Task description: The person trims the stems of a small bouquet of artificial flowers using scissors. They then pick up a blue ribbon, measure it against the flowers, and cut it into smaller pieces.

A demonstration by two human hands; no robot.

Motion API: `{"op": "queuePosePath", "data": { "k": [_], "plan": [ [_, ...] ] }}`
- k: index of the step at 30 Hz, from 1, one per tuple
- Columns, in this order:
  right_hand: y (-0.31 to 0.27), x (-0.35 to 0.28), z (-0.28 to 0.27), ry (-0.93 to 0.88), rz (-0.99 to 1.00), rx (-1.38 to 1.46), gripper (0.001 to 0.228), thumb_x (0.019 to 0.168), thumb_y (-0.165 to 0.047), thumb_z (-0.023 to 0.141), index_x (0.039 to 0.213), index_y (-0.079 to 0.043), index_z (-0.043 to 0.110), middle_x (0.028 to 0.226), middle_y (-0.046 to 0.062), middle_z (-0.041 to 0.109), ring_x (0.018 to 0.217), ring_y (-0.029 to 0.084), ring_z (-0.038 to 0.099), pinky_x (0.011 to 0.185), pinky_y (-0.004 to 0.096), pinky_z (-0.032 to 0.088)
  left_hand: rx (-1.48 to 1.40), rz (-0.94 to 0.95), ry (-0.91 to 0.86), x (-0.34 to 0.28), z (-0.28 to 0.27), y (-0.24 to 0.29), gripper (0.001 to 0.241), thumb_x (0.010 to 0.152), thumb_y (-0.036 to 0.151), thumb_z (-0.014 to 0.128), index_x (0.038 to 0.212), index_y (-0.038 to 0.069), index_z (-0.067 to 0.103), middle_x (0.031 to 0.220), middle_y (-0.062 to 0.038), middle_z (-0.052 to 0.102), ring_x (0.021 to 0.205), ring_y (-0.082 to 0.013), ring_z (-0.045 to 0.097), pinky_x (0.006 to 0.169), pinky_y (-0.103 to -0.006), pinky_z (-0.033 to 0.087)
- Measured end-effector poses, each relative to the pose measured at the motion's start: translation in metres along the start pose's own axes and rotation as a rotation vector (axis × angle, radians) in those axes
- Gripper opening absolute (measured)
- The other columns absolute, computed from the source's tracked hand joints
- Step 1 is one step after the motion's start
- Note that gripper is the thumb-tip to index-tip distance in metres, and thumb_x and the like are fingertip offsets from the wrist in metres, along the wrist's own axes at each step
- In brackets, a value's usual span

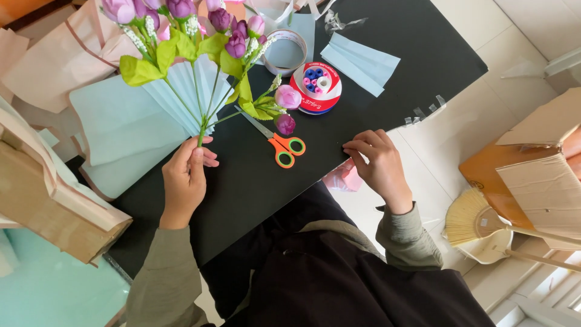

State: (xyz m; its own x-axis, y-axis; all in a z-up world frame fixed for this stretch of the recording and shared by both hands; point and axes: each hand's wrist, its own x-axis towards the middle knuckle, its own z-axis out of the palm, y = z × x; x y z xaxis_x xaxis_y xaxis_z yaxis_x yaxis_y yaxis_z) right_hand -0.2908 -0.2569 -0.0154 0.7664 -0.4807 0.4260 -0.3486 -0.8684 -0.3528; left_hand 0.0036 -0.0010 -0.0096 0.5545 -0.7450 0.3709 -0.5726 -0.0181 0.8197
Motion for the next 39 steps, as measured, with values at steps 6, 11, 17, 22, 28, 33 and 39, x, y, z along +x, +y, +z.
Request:
{"op": "queuePosePath", "data": {
  "k": [6,11,17,22,28,33,39],
  "plan": [
    [0.001,-0.001,0.006,-0.008,-0.016,-0.027,0.006,0.093,-0.006,0.076,0.087,-0.008,0.074,0.085,0.007,0.066,0.082,0.023,0.06,0.072,0.03,0.052,-0.006,-0.004,0.03,0.001,0.001,0.009,0.031,0.113,0.007,0.038,0.124,-0.003,0.064,0.086,-0.018,0.07,0.075,-0.0284,0.074,0.076,-0.0408,0.062],
    [0.0,-0.004,0.002,0.039,0.064,0.124,0.006,0.094,0.001,0.071,0.09,-0.003,0.071,0.088,0.011,0.064,0.083,0.027,0.062,0.074,0.033,0.053,-0.002,-0.009,0.007,0.001,0.0,0.005,0.031,0.113,0.008,0.037,0.125,-0.003,0.064,0.087,-0.017,0.07,0.075,-0.027,0.074,0.076,-0.0397,0.062],
    [-0.005,-0.013,-0.017,0.023,0.21,0.361,0.005,0.095,0.003,0.07,0.094,-0.002,0.071,0.09,0.011,0.065,0.079,0.024,0.064,0.074,0.034,0.053,-0.001,-0.033,-0.037,0.001,-0.001,0.007,0.031,0.112,0.009,0.037,0.126,-0.002,0.063,0.089,-0.016,0.07,0.078,-0.0263,0.075,0.078,-0.0389,0.062],
    [-0.015,-0.015,-0.025,-0.055,0.266,0.473,0.004,0.095,-0.002,0.071,0.097,-0.004,0.073,0.087,0.009,0.066,0.076,0.021,0.063,0.075,0.034,0.054,0.006,-0.042,-0.017,-0.001,0.002,0.006,0.03,0.112,0.008,0.039,0.124,-0.002,0.064,0.088,-0.017,0.07,0.077,-0.0283,0.075,0.077,-0.0405,0.062],
    [-0.02,0.0,-0.021,-0.115,0.3,0.479,0.007,0.089,0.001,0.073,0.096,-0.001,0.074,0.085,0.012,0.067,0.076,0.024,0.066,0.073,0.034,0.054,0.021,-0.047,-0.032,0.0,-0.001,0.008,0.031,0.112,0.009,0.038,0.127,-0.002,0.063,0.09,-0.016,0.071,0.079,-0.0276,0.075,0.079,-0.0398,0.062],
    [-0.016,0.013,-0.014,-0.188,0.263,0.34,0.009,0.089,0.0,0.073,0.098,-0.001,0.074,0.086,0.013,0.068,0.076,0.025,0.067,0.069,0.036,0.054,0.017,-0.046,-0.034,-0.002,0.001,0.001,0.031,0.112,0.011,0.039,0.128,-0.001,0.063,0.09,-0.015,0.071,0.08,-0.0257,0.075,0.079,-0.0391,0.063],
    [-0.029,0.016,-0.017,-0.207,0.206,0.17,0.016,0.09,0.001,0.067,0.102,-0.003,0.076,0.091,0.012,0.068,0.081,0.028,0.068,0.072,0.037,0.057,0.036,-0.047,-0.065,-0.001,0.0,0.002,0.032,0.112,0.01,0.038,0.128,0.0,0.063,0.091,-0.014,0.071,0.08,-0.0246,0.075,0.079,-0.039,0.063]
  ]
}}
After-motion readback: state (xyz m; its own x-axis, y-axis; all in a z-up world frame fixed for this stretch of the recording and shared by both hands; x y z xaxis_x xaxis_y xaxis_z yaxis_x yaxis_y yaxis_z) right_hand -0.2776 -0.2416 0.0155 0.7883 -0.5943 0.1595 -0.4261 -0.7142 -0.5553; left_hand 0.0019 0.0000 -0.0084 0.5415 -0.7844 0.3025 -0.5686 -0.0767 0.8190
